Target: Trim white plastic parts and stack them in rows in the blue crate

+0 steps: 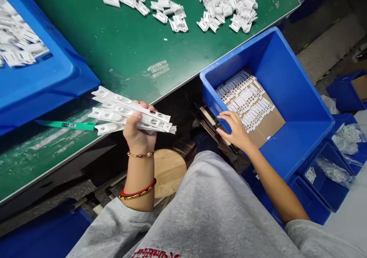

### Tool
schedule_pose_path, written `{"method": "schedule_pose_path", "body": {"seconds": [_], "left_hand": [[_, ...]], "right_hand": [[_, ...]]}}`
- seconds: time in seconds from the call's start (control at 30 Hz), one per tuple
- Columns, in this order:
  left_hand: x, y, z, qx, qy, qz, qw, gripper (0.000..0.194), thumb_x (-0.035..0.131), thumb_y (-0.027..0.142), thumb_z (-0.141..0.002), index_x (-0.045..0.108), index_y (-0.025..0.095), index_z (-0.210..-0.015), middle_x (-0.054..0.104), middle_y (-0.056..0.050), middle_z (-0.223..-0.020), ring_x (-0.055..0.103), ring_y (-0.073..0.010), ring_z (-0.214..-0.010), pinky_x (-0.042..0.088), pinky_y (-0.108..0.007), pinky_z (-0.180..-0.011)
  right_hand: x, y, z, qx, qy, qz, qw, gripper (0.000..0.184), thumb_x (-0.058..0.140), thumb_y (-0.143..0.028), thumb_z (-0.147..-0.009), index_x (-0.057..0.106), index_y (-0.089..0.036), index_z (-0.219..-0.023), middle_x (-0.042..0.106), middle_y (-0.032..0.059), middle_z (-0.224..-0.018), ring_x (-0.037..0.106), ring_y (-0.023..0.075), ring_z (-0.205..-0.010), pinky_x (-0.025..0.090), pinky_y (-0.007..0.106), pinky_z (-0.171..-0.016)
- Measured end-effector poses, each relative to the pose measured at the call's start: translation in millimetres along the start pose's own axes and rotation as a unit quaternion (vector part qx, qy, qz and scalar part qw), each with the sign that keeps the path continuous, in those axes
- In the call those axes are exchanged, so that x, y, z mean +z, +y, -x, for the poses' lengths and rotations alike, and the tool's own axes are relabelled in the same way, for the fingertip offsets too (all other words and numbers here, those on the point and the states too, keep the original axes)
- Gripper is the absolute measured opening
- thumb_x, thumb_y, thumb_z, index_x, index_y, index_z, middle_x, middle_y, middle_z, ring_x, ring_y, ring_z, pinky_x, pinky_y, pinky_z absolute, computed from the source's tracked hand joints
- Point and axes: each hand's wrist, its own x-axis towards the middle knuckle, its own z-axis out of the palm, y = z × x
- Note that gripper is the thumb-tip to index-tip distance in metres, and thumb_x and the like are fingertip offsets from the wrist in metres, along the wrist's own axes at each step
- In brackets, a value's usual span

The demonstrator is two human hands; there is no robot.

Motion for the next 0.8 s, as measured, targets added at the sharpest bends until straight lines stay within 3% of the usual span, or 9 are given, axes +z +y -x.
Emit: {"method": "schedule_pose_path", "body": {"seconds": [0.1,0.2,0.47,0.63,0.8], "left_hand": [[-3.5,2,16,-0.011,0.021,0.027,0.999,0.045,0.086,0.043,-0.057,0.059,0.022,-0.087,0.059,0.002,-0.081,0.062,-0.0135,-0.076,0.052,-0.024,-0.074],[-4.2,5,24,-0.017,0.04,0.02,0.999,0.042,0.085,0.041,-0.056,0.06,0.023,-0.085,0.06,0.003,-0.079,0.062,-0.013,-0.075,0.052,-0.023,-0.074],[-1.1,-2,11,-0.039,0.03,0.016,0.999,0.039,0.083,0.039,-0.059,0.062,0.023,-0.088,0.065,0.003,-0.081,0.065,-0.0146,-0.079,0.052,-0.025,-0.078],[14.1,-7,-14,-0.119,0.066,0.072,0.988,0.033,0.083,0.029,-0.054,0.067,0.02,-0.081,0.067,0.003,-0.077,0.065,-0.0112,-0.072,0.053,-0.021,-0.071],[41.6,-13,-25,-0.256,0.023,0.087,0.963,0.03,0.079,0.023,-0.056,0.071,0.018,-0.085,0.07,0.0,-0.081,0.067,-0.0133,-0.073,0.056,-0.023,-0.071]], "right_hand": [[-7,11,35,0.027,0.03,0.019,0.999,0.025,0.058,-0.03,-0.09,0.062,-0.026,-0.114,0.057,0.01,-0.122,0.052,0.0287,-0.12,0.041,0.052,-0.106],[-8,14,52,0.04,0.042,0.024,0.998,0.026,0.058,-0.028,-0.088,0.062,-0.026,-0.113,0.054,0.0106,-0.126,0.05,0.0288,-0.123,0.041,0.052,-0.107],[-3,13,50,0.047,0.064,0.019,0.997,0.021,0.058,-0.025,-0.088,0.066,-0.024,-0.107,0.054,0.0109,-0.123,0.051,0.0277,-0.12,0.044,0.051,-0.105],[2,13,52,0.049,0.076,0.028,0.995,0.019,0.058,-0.022,-0.088,0.067,-0.024,-0.105,0.056,0.0102,-0.12,0.052,0.0278,-0.116,0.045,0.051,-0.101],[8,9,52,0.06,0.097,0.013,0.993,0.021,0.057,-0.016,-0.088,0.066,-0.024,-0.105,0.058,0.0099,-0.12,0.054,0.0269,-0.116,0.046,0.052,-0.1]]}}
